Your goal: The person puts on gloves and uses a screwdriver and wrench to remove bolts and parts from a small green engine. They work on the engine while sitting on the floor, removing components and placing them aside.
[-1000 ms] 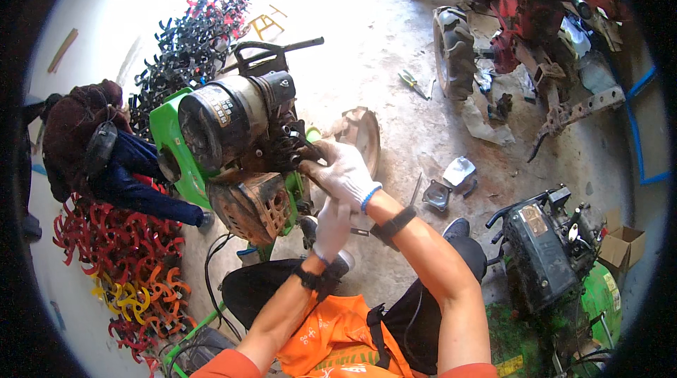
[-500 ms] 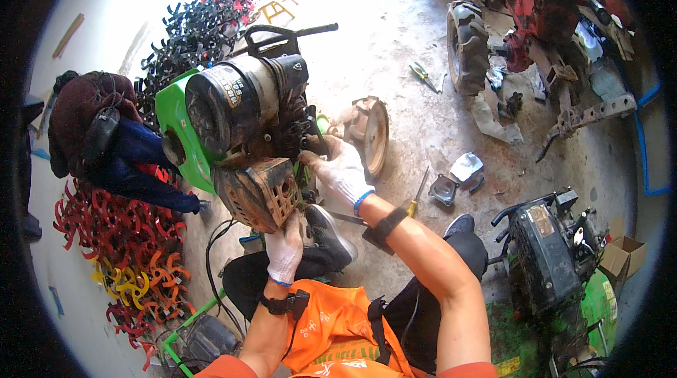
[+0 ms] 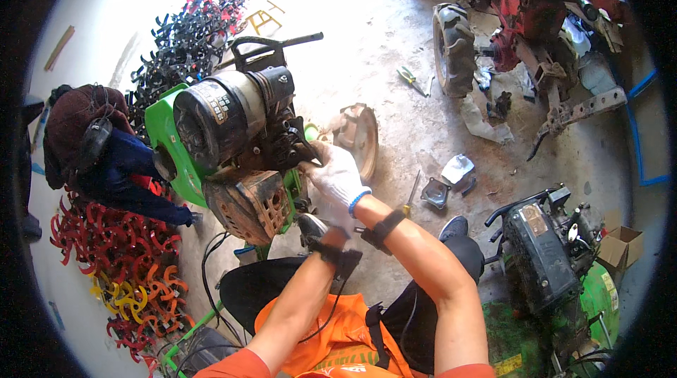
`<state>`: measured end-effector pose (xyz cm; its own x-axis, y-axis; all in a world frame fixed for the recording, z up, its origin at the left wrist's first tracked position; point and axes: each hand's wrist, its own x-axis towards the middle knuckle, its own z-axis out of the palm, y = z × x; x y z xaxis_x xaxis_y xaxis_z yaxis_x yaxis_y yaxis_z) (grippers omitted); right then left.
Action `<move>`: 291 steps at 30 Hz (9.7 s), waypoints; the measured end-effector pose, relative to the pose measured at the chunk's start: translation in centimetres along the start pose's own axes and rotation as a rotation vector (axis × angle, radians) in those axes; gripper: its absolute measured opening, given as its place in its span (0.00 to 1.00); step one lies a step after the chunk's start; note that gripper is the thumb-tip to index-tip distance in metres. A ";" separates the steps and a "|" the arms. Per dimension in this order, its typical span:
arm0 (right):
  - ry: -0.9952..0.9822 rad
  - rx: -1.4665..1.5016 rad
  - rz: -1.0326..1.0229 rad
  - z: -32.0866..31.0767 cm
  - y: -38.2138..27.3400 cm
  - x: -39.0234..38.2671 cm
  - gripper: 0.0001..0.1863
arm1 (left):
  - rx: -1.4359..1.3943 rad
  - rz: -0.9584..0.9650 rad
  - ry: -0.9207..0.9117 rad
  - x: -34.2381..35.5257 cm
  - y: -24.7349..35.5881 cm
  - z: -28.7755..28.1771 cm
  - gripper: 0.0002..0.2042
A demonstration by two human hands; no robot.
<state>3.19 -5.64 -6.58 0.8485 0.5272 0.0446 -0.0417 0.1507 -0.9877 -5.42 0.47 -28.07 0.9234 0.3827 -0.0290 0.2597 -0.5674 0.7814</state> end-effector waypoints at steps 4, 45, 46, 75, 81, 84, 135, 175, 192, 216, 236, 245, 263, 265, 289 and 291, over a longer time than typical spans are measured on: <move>-0.046 0.014 -0.021 -0.6 -0.2 0.5 0.25 | -0.165 -0.030 -0.208 2.4 -5.6 2.0 0.33; -0.046 0.058 0.026 0.2 0.0 -0.3 0.19 | 0.110 0.004 0.106 -4.3 7.5 -5.5 0.17; -0.020 -0.102 -0.039 -0.3 0.5 0.1 0.20 | 0.002 0.002 0.073 -2.1 6.7 -3.5 0.17; -0.117 0.238 0.126 -1.2 -0.4 -0.2 0.23 | -0.008 -0.275 0.146 -8.5 11.0 -13.7 0.18; -0.061 0.146 0.129 0.3 -0.9 -0.5 0.19 | 0.238 -0.187 0.195 -10.6 13.9 -18.7 0.20; -0.053 0.175 0.158 0.4 -1.2 -0.8 0.19 | 0.228 -0.050 0.233 -11.3 13.7 -19.6 0.21; 0.504 0.394 -0.291 -19.2 -8.8 -10.1 0.19 | 0.201 0.262 -0.679 -7.4 21.1 -14.0 0.18; 0.796 0.572 -0.404 -21.6 -6.8 -3.1 0.15 | 0.008 0.649 -0.356 -7.8 32.1 -19.2 0.23; 0.371 0.648 -0.092 -7.8 -16.2 11.5 0.25 | 0.166 0.614 0.297 12.3 45.9 -43.5 0.28; 0.675 1.006 0.248 -6.9 -19.9 14.4 0.21 | 0.845 0.600 -0.869 28.0 43.5 -36.4 0.21; 0.578 0.818 0.403 -8.0 -17.2 15.6 0.23 | 0.989 0.484 -0.879 29.6 35.0 -28.4 0.11; 0.560 0.889 0.372 -10.3 -16.6 15.2 0.23 | 1.044 0.434 -0.889 35.6 29.6 -25.1 0.08; 0.644 0.759 0.568 -9.2 -13.5 12.6 0.19 | 0.930 0.508 -0.794 32.8 34.3 -22.9 0.09; 0.546 0.674 0.499 -9.3 -13.7 12.1 0.23 | 0.896 0.575 -0.752 31.3 35.4 -23.6 0.09; 0.521 0.722 0.617 -6.6 -16.4 9.8 0.13 | 0.657 0.631 -1.001 21.5 39.4 -48.8 0.22; 0.531 0.742 0.647 -5.9 -16.4 10.0 0.14 | 0.632 0.644 -0.979 20.7 41.2 -47.5 0.19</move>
<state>15.47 -7.77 9.17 0.6630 0.2897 -0.6903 -0.7109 0.5325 -0.4594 11.00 19.69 33.16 0.6818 -0.6076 -0.4074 -0.4577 -0.7887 0.4104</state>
